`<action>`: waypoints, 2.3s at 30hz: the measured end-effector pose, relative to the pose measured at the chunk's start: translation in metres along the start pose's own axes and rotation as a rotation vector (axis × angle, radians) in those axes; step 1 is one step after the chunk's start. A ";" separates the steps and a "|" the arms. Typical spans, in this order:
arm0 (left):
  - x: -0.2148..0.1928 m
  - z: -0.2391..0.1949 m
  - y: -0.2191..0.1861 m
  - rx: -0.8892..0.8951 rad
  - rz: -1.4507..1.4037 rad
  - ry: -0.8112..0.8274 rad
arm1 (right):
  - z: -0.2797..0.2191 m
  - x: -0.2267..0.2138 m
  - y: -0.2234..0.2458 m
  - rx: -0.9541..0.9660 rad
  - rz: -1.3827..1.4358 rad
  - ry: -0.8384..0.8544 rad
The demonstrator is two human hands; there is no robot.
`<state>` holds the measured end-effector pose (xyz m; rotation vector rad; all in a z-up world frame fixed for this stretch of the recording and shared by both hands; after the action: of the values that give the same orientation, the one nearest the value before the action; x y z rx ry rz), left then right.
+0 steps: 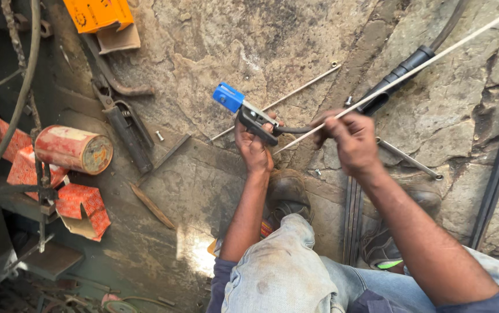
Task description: The person is assembling a welding electrode holder by inserting a metal core and spring into the handle and securing it with a screw using a wrench.
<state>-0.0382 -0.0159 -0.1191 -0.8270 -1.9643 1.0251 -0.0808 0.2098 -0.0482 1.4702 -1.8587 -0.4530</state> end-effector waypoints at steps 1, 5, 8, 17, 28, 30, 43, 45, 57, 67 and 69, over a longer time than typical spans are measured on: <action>0.005 0.002 -0.001 0.004 -0.011 0.027 | 0.000 -0.002 -0.003 -0.008 0.016 -0.011; 0.010 -0.002 -0.016 0.045 0.062 0.053 | -0.003 -0.001 -0.005 -0.030 -0.119 -0.063; 0.017 -0.004 -0.028 0.085 0.126 0.058 | -0.011 0.015 0.011 -0.174 -0.336 -0.067; 0.039 -0.011 -0.055 0.095 0.001 0.028 | -0.055 0.075 0.080 -0.630 -0.730 -0.012; 0.041 -0.015 -0.058 0.093 0.033 0.072 | -0.045 0.068 0.066 -0.387 -0.642 -0.050; 0.040 -0.015 -0.057 0.100 0.043 0.060 | -0.046 0.077 0.073 -0.485 -0.728 -0.044; 0.044 -0.015 -0.061 0.118 0.002 0.064 | -0.064 0.112 0.109 -0.700 -0.838 -0.009; 0.042 -0.013 -0.061 0.093 -0.024 0.032 | -0.060 0.106 0.106 -0.642 -0.791 -0.020; 0.046 -0.010 -0.064 0.120 0.022 -0.016 | -0.053 0.094 0.092 -0.526 -0.714 -0.062; 0.045 -0.014 -0.059 0.139 0.039 0.030 | -0.089 0.139 0.096 -0.996 -1.332 0.044; 0.044 -0.014 -0.059 0.121 0.044 0.029 | -0.088 0.137 0.099 -0.987 -1.304 0.031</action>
<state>-0.0602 -0.0028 -0.0487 -0.8166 -1.8476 1.1403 -0.1005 0.1224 0.1200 1.6510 -0.1997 -1.6083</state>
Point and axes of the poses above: each hand's wrist, its own z-axis towards the middle knuckle, its own x-axis out of the palm, y = z × x, the point moved 9 cm from there along z, towards the middle knuckle, and after that the axes turned 10 degrees about x, right-handed, at the moved point
